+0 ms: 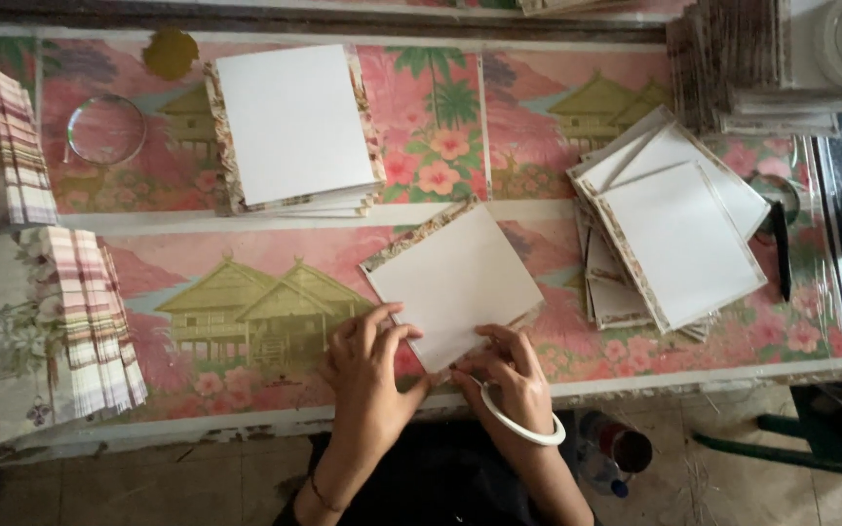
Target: The person assembles small notebooks by placing a white paper insert into a patterned cover and pressing the edges to secure them. They repeat this process for multiple units, stacking the finished notebooks on the table.
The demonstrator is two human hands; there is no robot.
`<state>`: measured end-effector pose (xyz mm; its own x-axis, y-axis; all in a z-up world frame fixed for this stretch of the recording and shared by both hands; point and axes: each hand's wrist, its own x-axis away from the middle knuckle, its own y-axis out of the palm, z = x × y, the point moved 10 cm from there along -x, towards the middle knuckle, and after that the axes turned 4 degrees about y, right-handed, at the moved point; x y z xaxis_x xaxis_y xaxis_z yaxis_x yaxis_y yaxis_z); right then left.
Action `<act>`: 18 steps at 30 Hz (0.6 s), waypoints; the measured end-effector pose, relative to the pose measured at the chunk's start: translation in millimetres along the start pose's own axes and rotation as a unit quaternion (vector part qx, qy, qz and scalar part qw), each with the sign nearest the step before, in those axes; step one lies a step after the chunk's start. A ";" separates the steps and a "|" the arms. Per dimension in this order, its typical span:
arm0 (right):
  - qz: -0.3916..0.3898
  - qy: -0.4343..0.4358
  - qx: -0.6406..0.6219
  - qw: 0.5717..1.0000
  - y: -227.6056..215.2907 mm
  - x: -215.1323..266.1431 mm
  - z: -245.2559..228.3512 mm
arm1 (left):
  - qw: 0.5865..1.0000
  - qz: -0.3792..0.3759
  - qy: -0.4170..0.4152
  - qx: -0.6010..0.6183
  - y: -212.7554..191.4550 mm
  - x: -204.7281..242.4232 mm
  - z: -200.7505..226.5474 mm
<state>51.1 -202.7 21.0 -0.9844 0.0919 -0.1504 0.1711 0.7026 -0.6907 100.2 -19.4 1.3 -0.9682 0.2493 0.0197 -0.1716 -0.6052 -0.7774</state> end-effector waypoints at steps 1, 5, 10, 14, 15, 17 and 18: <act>-0.003 -0.001 -0.001 1.000 0.2 -3.4 -2.0 | 1.000 0.001 -0.003 0.000 -1.8 -0.8 -0.3; -0.011 -0.017 0.005 1.000 1.0 -9.0 -8.3 | 1.000 0.004 0.008 -0.009 -2.0 -1.0 1.8; -0.005 -0.012 0.022 1.000 1.1 -5.7 -4.8 | 1.000 -0.001 0.013 -0.008 2.3 1.4 -0.1; 0.002 -0.021 0.007 1.000 -1.6 -4.9 -3.7 | 1.000 -0.006 0.014 -0.015 5.3 0.8 -1.4; -0.001 -0.030 -0.003 1.000 -0.8 -4.8 -4.4 | 1.000 -0.008 0.012 -0.002 4.9 1.1 -1.8; -0.001 -0.038 0.001 0.999 -3.1 -4.5 -7.4 | 1.000 -0.001 0.004 0.004 5.2 1.4 -1.2; -0.002 -0.042 0.005 0.999 -3.9 -4.9 -9.2 | 1.000 0.002 -0.003 0.010 5.0 1.4 -1.7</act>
<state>54.8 -199.3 31.0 -0.9782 0.0289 -0.2058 0.1676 0.6954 -0.6988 98.3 -20.7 -3.7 -0.9700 0.2421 0.0202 -0.1710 -0.6215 -0.7645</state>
